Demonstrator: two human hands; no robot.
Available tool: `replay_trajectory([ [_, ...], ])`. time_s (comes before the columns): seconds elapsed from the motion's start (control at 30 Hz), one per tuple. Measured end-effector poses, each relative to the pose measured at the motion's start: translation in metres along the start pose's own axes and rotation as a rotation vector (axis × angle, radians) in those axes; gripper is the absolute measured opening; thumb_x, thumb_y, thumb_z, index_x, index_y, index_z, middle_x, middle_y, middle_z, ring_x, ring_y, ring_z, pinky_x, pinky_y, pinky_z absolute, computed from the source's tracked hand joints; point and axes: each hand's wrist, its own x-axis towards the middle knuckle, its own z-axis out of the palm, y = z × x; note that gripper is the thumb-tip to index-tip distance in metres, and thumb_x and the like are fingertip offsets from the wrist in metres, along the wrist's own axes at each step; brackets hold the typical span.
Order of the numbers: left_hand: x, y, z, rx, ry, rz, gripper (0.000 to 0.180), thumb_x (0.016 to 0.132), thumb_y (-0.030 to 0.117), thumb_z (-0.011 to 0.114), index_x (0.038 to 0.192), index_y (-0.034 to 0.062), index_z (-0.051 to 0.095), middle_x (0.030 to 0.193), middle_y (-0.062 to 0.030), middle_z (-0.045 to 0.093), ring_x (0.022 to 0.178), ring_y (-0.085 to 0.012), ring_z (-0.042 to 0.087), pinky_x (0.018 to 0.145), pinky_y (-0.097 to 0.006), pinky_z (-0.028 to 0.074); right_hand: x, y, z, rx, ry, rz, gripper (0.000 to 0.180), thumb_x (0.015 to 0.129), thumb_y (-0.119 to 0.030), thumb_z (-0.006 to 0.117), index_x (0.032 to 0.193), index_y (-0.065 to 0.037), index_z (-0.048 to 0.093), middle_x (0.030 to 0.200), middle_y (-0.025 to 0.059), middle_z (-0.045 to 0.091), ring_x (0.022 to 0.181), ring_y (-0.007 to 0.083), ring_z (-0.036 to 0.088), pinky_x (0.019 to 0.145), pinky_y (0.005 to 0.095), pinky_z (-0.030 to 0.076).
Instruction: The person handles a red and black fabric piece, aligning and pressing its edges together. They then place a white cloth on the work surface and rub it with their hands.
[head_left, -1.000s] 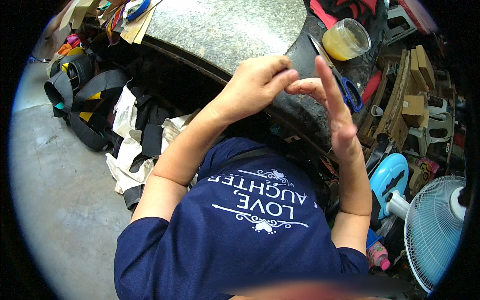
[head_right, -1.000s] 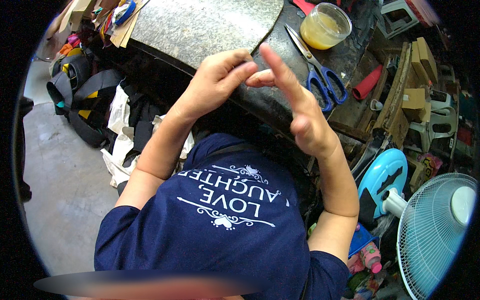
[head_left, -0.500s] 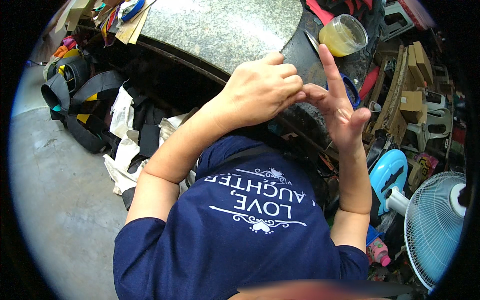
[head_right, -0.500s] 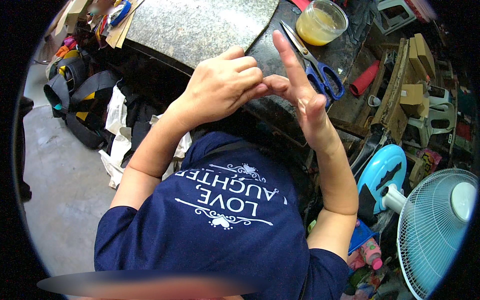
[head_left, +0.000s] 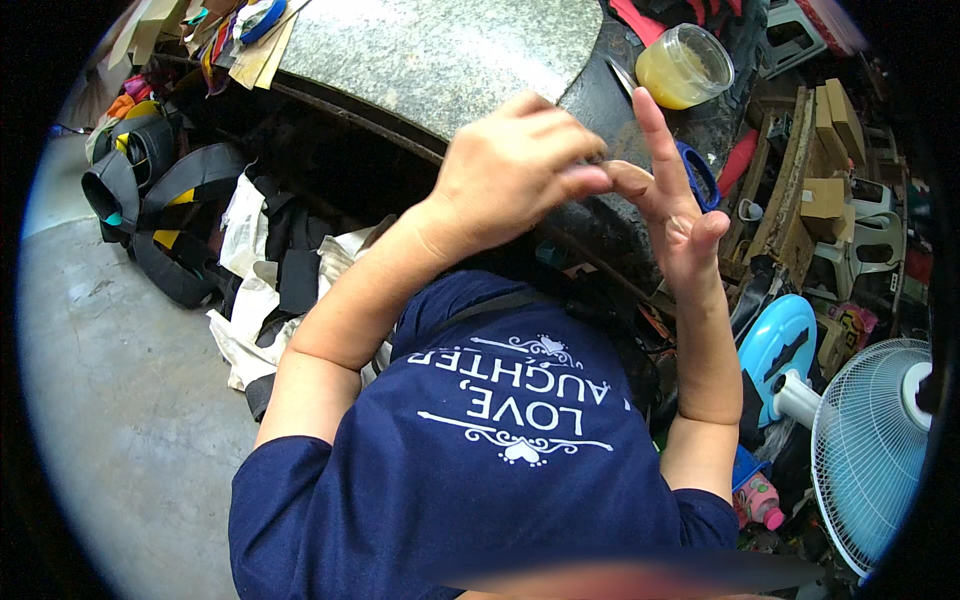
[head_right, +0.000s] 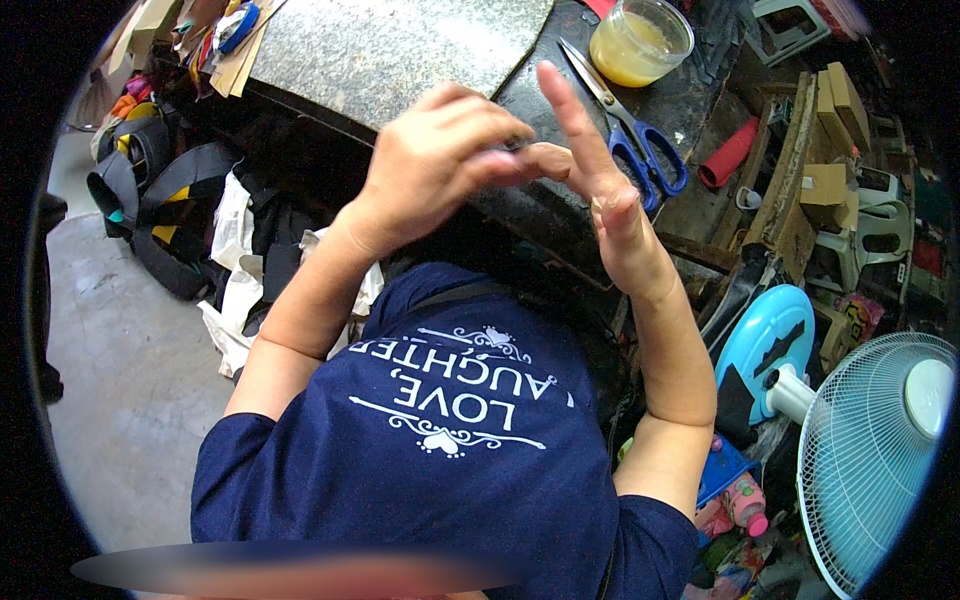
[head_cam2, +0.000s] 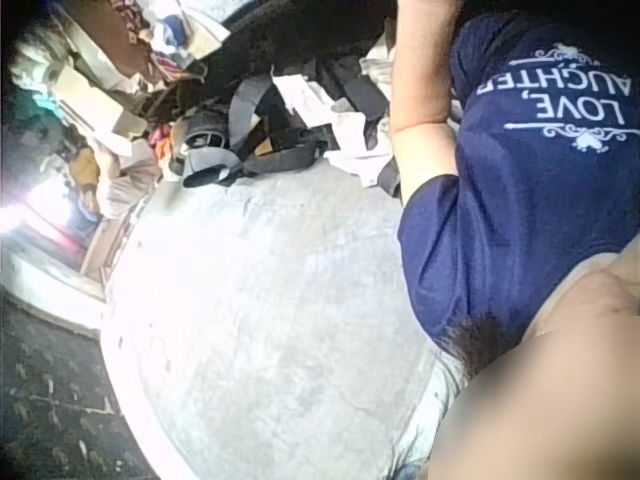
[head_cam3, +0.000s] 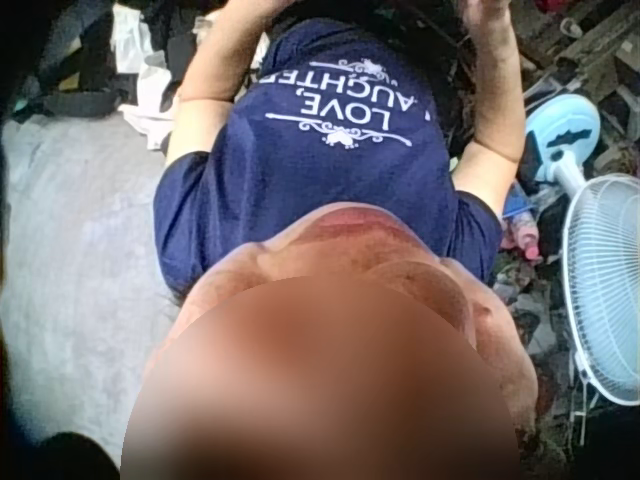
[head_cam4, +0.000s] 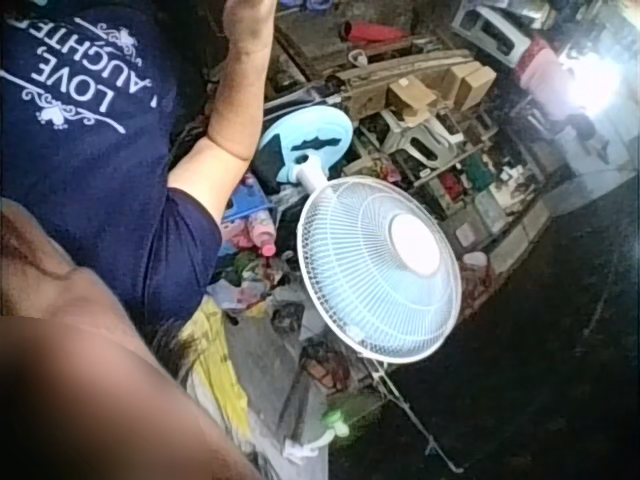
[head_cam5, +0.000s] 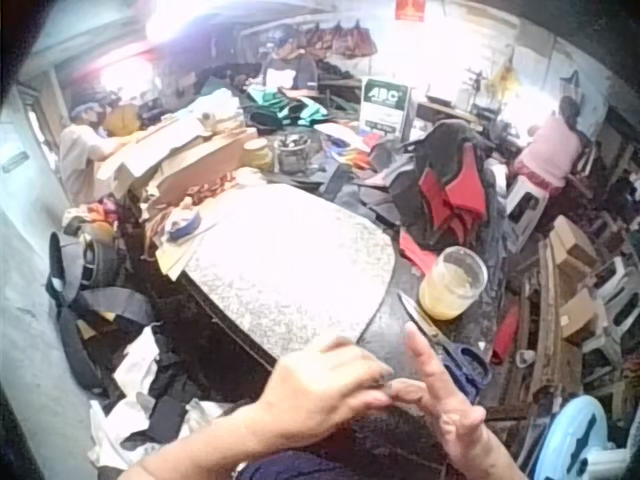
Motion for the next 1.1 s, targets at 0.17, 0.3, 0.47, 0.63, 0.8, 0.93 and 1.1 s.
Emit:
replay_trajectory([
  [0.17,0.001,0.002,0.006,-0.114,-0.118,0.005,0.016,0.085,0.017,0.073,0.093,0.0062,0.065,0.083,-0.0066,0.064,0.083,-0.0284,0.062,0.068,-0.037,0.051,-0.004,-0.003,0.001,-0.029,0.006,0.034,0.136,0.069,-0.102,0.016,0.161,-0.002,0.007,0.128,0.0223,0.063,0.111,0.0289,0.066,0.102,0.0436,0.048],
  [0.3,-0.002,0.002,0.013,-0.378,-0.024,-0.157,0.009,0.093,0.013,0.065,0.091,0.0042,0.063,0.079,-0.0089,0.06,0.074,-0.0236,0.059,0.065,-0.033,0.048,-0.006,-0.005,-0.002,0.006,-0.138,0.054,0.133,0.072,-0.1,0.019,0.16,-0.002,0.011,0.135,0.019,0.061,0.113,0.0295,0.065,0.102,0.043,0.047],
  [0.47,-0.011,0.001,0.011,-0.713,0.29,-0.562,0.02,0.101,0.018,0.058,0.096,0.0004,0.065,0.082,-0.0131,0.067,0.075,-0.0248,0.066,0.069,-0.033,0.051,-0.001,-0.005,-0.005,-0.662,-0.09,-0.201,0.105,0.086,-0.087,0.023,0.148,-0.006,0.046,0.141,0.0195,0.056,0.132,0.0375,0.049,0.112,0.0491,0.035],
  [0.63,-0.01,-0.002,-0.005,-0.178,0.177,-0.143,0.031,0.098,0.029,0.063,0.119,0.0057,0.064,0.112,-0.0115,0.066,0.103,-0.0273,0.063,0.086,-0.037,0.052,0.002,-0.012,-0.008,-1.245,0.025,-0.38,0.071,0.091,-0.08,0.032,0.122,-0.03,0.072,0.159,0.0072,0.038,0.151,0.0309,0.022,0.121,0.06,0.003],
  [0.8,-0.007,0.012,-0.007,0.095,-0.11,0.028,0.026,0.084,0.031,0.072,0.095,0.0103,0.061,0.084,-0.0055,0.059,0.081,-0.0273,0.059,0.068,-0.038,0.052,0.002,-0.021,-0.007,-1.382,0.047,-0.426,0.069,0.089,-0.081,0.029,0.093,-0.033,0.078,0.16,-0.0012,0.037,0.153,0.0274,0.017,0.121,0.0592,-0.01],
  [0.93,-0.009,0.005,-0.012,0.102,-0.166,-0.005,0.036,0.086,0.045,0.068,0.086,0.0105,0.058,0.079,-0.0057,0.058,0.076,-0.0274,0.059,0.064,-0.037,0.05,0.003,-0.022,-0.006,-1.396,0.05,-0.446,0.068,0.088,-0.082,0.029,0.102,-0.037,0.078,0.16,-0.0012,0.038,0.153,0.0271,0.019,0.12,0.0596,-0.011],
  [1.1,-0.01,0.001,-0.015,0.073,0.064,-0.062,0.041,0.089,0.047,0.066,0.09,0.0064,0.061,0.08,-0.0109,0.058,0.076,-0.0332,0.058,0.066,-0.043,0.049,0.003,-0.023,-0.007,-1.375,0.036,-0.432,0.067,0.086,-0.083,0.031,0.109,-0.039,0.077,0.159,0.0004,0.04,0.152,0.0276,0.022,0.12,0.061,-0.011],
])
